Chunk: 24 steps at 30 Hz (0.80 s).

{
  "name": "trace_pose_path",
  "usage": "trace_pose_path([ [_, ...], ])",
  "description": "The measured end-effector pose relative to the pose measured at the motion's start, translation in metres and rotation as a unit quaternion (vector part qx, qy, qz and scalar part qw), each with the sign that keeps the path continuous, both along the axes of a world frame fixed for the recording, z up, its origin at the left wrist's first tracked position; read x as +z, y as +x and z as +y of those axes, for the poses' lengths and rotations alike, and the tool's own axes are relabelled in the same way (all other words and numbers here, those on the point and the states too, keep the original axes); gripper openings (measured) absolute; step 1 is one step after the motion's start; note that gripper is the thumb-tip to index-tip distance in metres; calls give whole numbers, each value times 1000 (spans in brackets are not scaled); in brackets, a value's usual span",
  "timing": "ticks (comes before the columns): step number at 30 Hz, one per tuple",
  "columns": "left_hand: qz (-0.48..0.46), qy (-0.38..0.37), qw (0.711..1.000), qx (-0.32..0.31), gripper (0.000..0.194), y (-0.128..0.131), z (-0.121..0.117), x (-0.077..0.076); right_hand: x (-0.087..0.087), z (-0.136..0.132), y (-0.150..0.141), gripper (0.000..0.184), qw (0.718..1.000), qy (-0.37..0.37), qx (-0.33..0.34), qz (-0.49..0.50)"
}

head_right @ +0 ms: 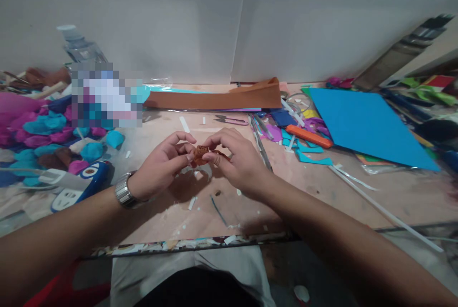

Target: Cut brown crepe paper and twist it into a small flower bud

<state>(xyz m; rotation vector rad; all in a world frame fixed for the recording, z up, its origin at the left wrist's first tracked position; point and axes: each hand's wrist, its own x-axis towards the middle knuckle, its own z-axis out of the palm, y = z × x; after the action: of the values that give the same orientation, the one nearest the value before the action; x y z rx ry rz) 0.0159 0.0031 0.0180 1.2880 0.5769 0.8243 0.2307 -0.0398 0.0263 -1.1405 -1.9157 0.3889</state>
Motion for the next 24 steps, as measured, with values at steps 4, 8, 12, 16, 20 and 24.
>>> trace_pose_path([
  [4,-9,-13,1000,-2,26,-1,3,-3,-2,0,-1,12,1000,-18,-5,13],
  [8,-9,-52,999,-3,22,-1,4,-5,-2,0,-1,10,999,-26,-2,22],
  [12,2,-89,996,16,19,0,3,-3,-1,-1,0,13,999,-27,2,26],
  [16,3,-77,997,16,21,-1,3,-2,0,-1,0,15,1000,-10,11,6],
  [20,11,-9,1000,15,22,-1,6,-4,0,-1,-1,19,999,23,35,-17],
  [24,19,-7,1000,16,18,0,6,-2,0,0,-1,21,998,36,45,-16],
])
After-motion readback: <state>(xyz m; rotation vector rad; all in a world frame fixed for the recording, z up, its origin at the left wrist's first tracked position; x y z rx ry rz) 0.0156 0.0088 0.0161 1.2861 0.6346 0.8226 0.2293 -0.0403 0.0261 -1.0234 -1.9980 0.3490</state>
